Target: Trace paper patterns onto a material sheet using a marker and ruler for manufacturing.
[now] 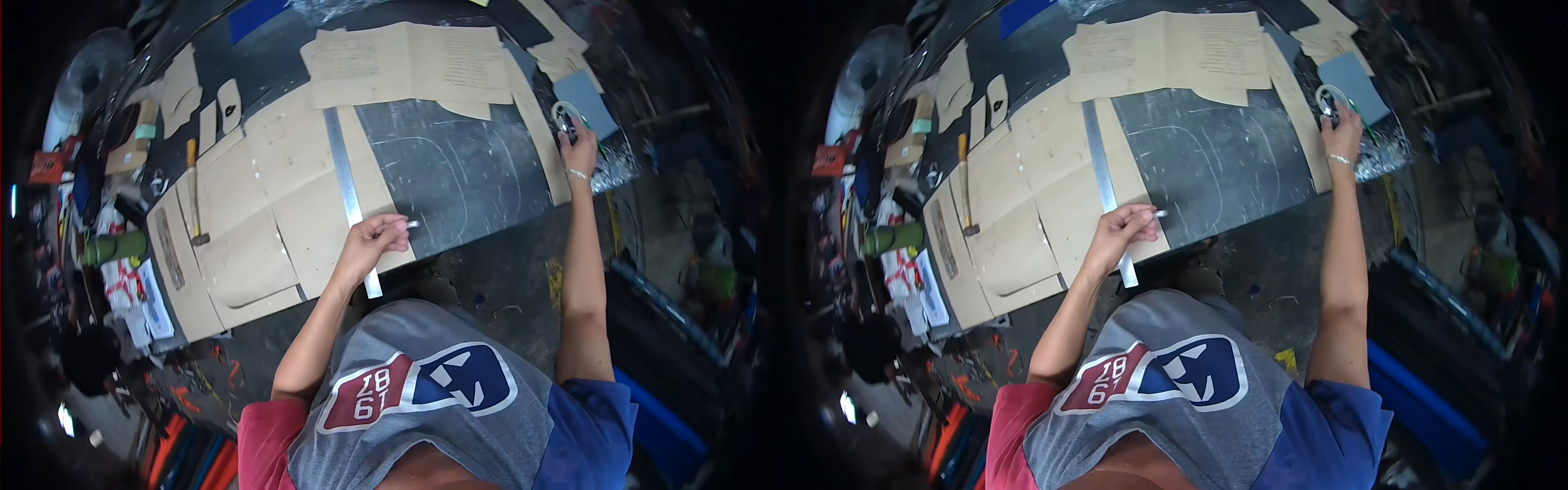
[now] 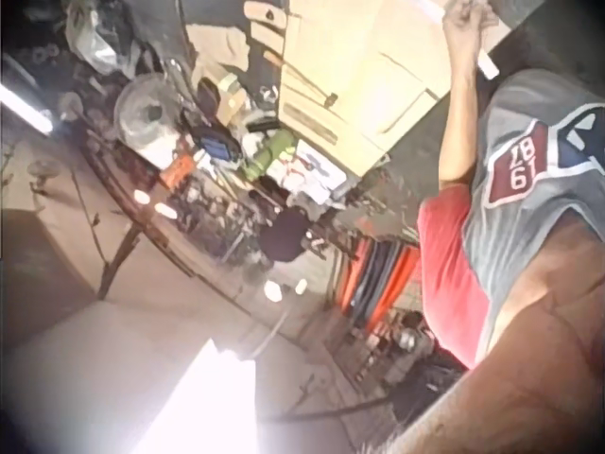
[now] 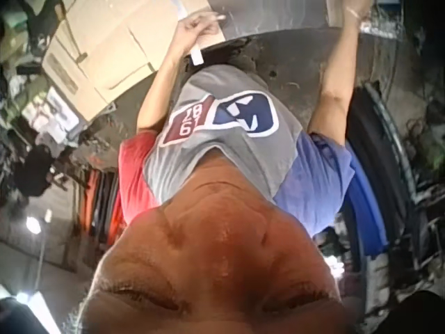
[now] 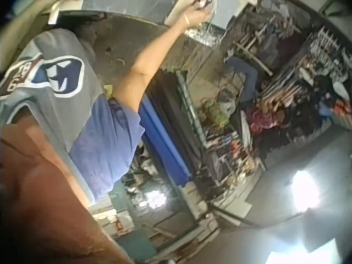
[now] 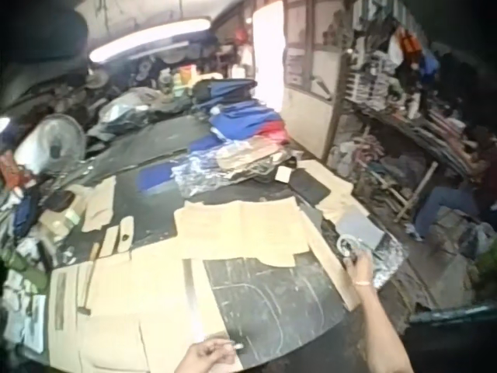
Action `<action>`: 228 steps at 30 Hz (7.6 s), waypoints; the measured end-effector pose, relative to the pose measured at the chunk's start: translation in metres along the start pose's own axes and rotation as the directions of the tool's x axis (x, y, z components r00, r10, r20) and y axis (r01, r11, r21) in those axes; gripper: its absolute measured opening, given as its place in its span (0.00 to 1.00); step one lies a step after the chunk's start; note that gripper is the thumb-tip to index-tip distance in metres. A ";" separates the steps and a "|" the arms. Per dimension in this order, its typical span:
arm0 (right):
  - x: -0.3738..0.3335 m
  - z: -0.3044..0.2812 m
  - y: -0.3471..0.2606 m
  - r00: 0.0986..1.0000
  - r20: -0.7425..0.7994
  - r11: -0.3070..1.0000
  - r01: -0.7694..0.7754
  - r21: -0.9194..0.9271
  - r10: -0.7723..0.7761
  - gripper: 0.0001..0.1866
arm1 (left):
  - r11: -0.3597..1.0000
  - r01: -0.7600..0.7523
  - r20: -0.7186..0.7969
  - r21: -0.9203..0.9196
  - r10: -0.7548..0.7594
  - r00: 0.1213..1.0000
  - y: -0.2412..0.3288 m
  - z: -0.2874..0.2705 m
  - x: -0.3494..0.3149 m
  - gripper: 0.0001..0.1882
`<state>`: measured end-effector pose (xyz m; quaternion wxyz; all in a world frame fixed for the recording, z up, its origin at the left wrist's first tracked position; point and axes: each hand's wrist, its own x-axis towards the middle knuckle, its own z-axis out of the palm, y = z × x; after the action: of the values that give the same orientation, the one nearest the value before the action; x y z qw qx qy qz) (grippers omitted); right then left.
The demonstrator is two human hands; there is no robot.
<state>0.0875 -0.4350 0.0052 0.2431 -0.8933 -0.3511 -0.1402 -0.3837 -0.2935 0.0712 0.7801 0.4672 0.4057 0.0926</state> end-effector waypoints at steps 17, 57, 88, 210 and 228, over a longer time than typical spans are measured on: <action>-0.148 -0.013 -0.181 0.732 0.667 0.083 -0.663 0.744 -0.136 0.11 | 0.972 -0.201 0.100 0.120 0.189 0.977 0.010 0.074 0.077 0.13; -0.305 -0.111 -0.278 0.761 0.631 0.624 -0.568 0.537 0.150 0.11 | 0.971 -0.237 0.014 0.014 0.237 0.971 0.038 -0.045 0.131 0.19; -0.164 -0.004 -0.150 0.895 0.431 0.796 -0.346 0.497 0.120 0.12 | -0.305 -0.411 0.476 0.859 0.181 0.861 0.030 0.009 0.119 0.42; -0.127 -0.025 -0.156 0.740 0.602 0.940 0.121 0.318 -0.299 0.11 | -0.348 -0.389 0.389 0.853 -0.073 0.918 0.099 0.044 0.107 0.44; -0.118 -0.008 -0.175 0.729 0.561 0.919 0.284 0.273 -0.392 0.11 | -0.443 -0.340 0.431 0.829 0.122 0.894 0.065 0.027 0.126 0.45</action>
<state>-0.1192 -0.3946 0.0207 0.1628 -0.7874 -0.5775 0.1411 -0.2666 -0.2093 0.0604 0.0315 0.9801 0.1335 -0.1436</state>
